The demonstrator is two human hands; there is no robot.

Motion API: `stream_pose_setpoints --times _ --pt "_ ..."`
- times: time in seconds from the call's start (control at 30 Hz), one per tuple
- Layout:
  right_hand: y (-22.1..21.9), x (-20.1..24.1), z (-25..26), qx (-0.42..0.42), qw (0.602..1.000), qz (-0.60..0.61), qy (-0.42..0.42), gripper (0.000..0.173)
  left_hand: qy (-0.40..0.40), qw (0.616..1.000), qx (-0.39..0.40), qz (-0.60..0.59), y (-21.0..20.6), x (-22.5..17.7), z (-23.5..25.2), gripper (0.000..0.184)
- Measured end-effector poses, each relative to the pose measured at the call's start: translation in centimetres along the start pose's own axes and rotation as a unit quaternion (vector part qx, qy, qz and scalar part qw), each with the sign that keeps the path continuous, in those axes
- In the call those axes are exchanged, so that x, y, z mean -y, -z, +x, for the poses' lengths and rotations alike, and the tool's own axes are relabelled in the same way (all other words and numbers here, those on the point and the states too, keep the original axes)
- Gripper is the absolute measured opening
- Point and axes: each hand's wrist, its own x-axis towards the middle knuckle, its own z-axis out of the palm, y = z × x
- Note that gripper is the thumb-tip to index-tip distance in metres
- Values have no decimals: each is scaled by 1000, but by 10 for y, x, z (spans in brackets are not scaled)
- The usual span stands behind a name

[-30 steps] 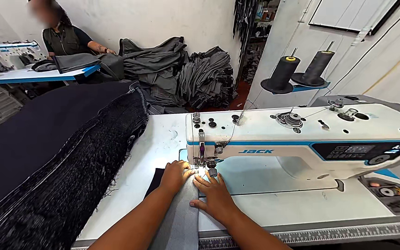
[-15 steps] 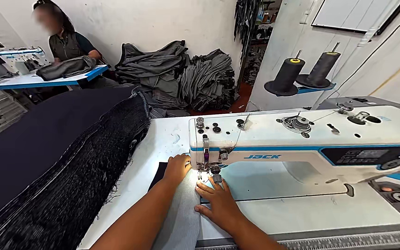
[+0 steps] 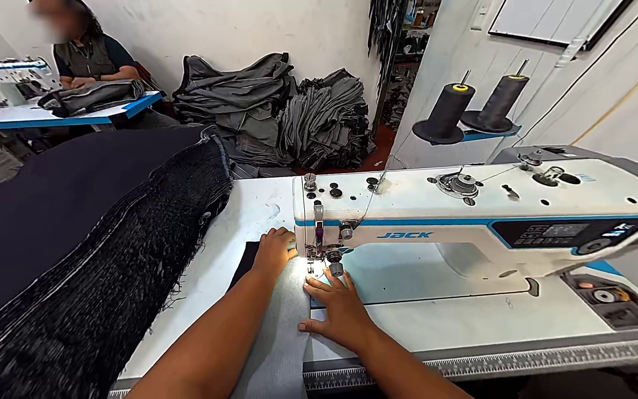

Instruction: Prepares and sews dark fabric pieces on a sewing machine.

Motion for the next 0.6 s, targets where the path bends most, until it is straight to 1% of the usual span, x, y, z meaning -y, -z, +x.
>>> stream_pose_setpoints --times 0.1,0.17,0.23,0.3,0.37,0.4,0.47,0.53,0.57,0.6 --pt "-11 11 -18 11 1000 -1 13 82 53 996 71 31 11 -5 -19 47" --pt "-22 18 -33 13 999 8 35 80 60 991 106 52 20 -8 -37 52" --pt "-30 21 -43 10 998 -3 60 79 56 992 102 53 24 -8 -55 51" --pt "-34 23 -47 9 997 -7 70 78 78 992 92 43 23 -7 -67 52" --pt "-34 24 -46 10 997 -7 72 78 97 990 88 59 26 -10 -70 56" --pt "-32 25 -46 15 997 -10 69 78 97 987 97 81 30 -13 -70 57" --pt "-31 26 -46 25 997 -14 66 78 69 984 123 110 36 -16 -69 56" --pt "-33 25 -48 17 997 -19 77 78 20 986 150 69 41 -11 -70 49" --pt "-36 23 -49 -5 996 -18 92 79 5 987 163 2 47 -7 -70 44" --pt "-41 19 -51 -42 992 -15 116 83 -3 982 165 -89 56 -4 -74 37"
